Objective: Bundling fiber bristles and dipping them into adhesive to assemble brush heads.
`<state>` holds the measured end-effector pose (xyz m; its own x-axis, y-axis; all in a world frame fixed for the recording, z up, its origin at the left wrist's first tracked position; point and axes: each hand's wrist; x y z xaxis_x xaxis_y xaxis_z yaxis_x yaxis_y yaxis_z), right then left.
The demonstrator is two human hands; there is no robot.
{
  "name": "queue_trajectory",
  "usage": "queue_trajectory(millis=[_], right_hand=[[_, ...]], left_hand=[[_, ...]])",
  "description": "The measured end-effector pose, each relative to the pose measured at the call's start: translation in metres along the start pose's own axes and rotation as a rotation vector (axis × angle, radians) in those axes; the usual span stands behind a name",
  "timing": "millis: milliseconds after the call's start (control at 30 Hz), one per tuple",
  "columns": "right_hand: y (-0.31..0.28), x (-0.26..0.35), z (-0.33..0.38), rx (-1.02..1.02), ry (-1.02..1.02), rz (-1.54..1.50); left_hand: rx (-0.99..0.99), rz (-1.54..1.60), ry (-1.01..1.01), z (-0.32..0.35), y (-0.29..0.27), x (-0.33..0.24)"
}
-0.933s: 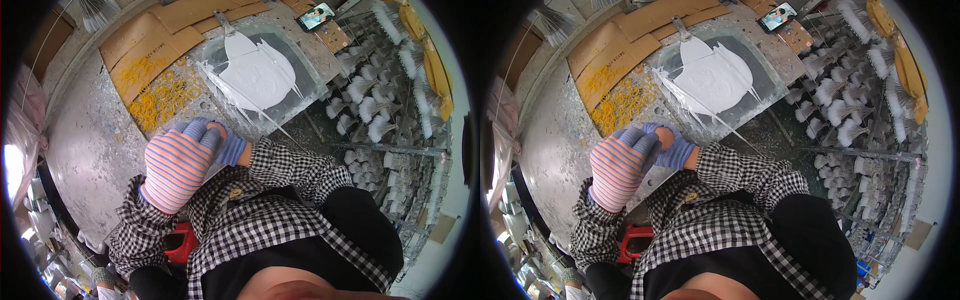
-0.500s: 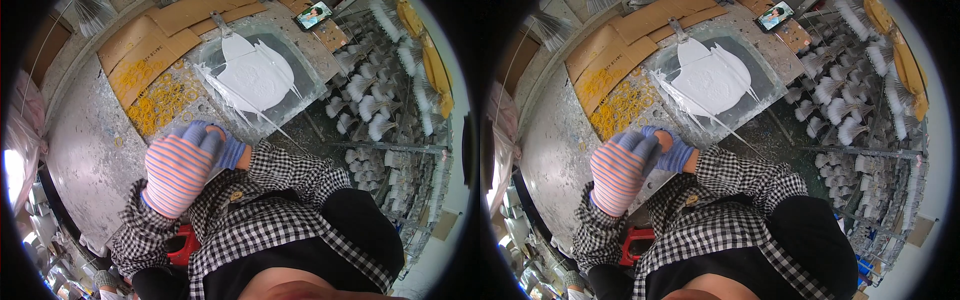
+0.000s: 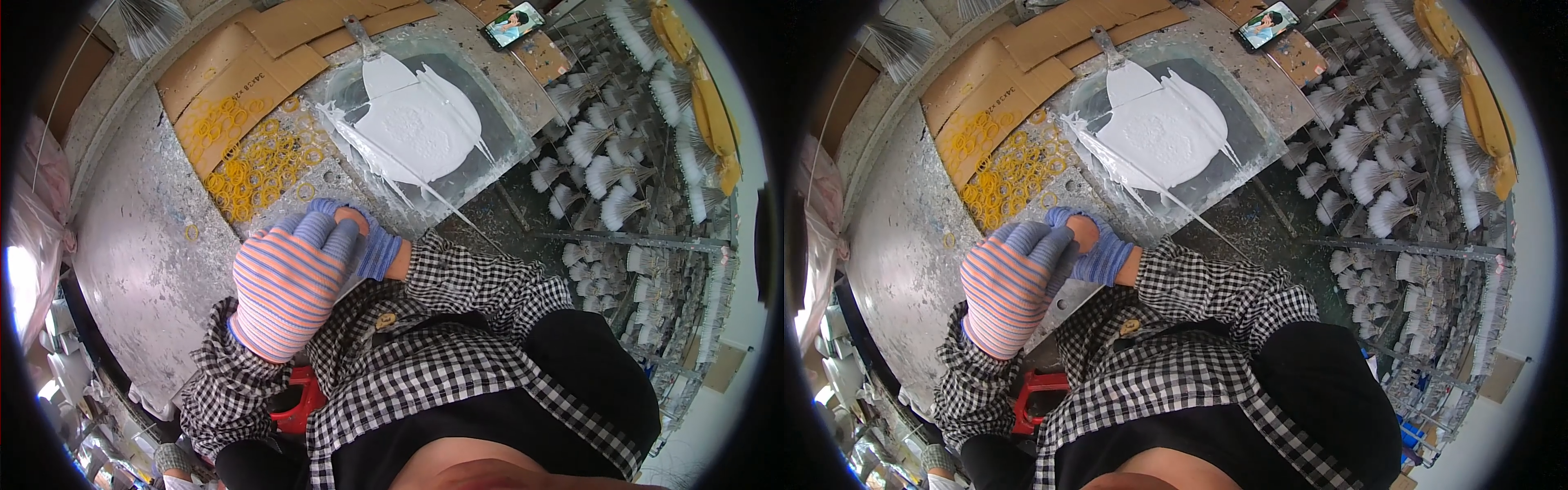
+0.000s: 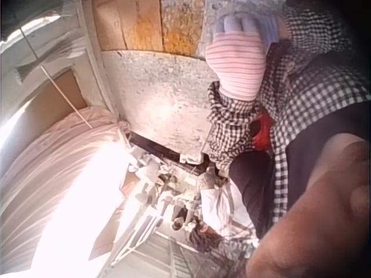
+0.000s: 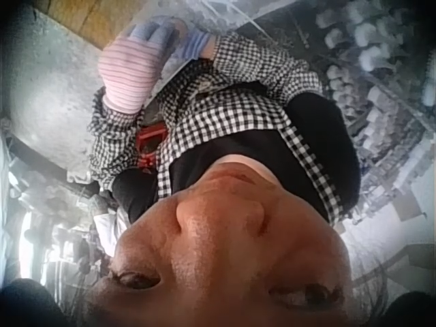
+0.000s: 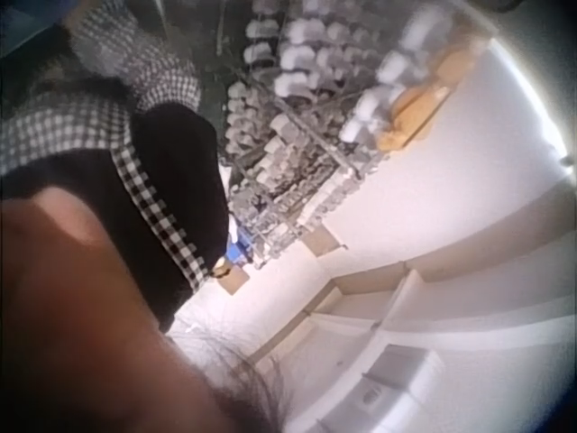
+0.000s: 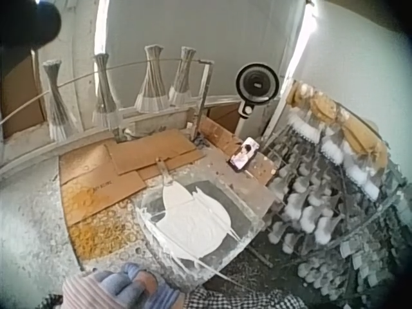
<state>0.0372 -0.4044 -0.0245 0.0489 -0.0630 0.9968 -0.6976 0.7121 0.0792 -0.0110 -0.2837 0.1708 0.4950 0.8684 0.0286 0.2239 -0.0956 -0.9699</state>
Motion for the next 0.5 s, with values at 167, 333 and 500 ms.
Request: queue_trajectory(millis=[167,333,500], right_hand=[[-0.0011,-0.0003,0.0021,0.053,0.057,-0.045],[0.0019,-0.0002,-0.0006,-0.017,-0.183,0.377],[0.0004,0.0059,0.0004,-0.011,-0.221,0.27]], left_hand=[[0.009,-0.013,0.006,0.0013,0.0003,0.0011],[-0.032,0.0,-0.019,0.0006,-0.0008,0.0008],[0.036,-0.033,-0.085,0.0029,-0.0027,-0.0031]])
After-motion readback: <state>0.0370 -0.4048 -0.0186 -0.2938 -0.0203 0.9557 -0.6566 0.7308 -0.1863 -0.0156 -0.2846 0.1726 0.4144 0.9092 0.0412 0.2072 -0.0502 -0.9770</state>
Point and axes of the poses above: each hand's wrist, its own z-axis away from the middle knuckle, its own y-axis out of the palm, x = y × z, and after that the axes turned 7 degrees about -z, right-handed
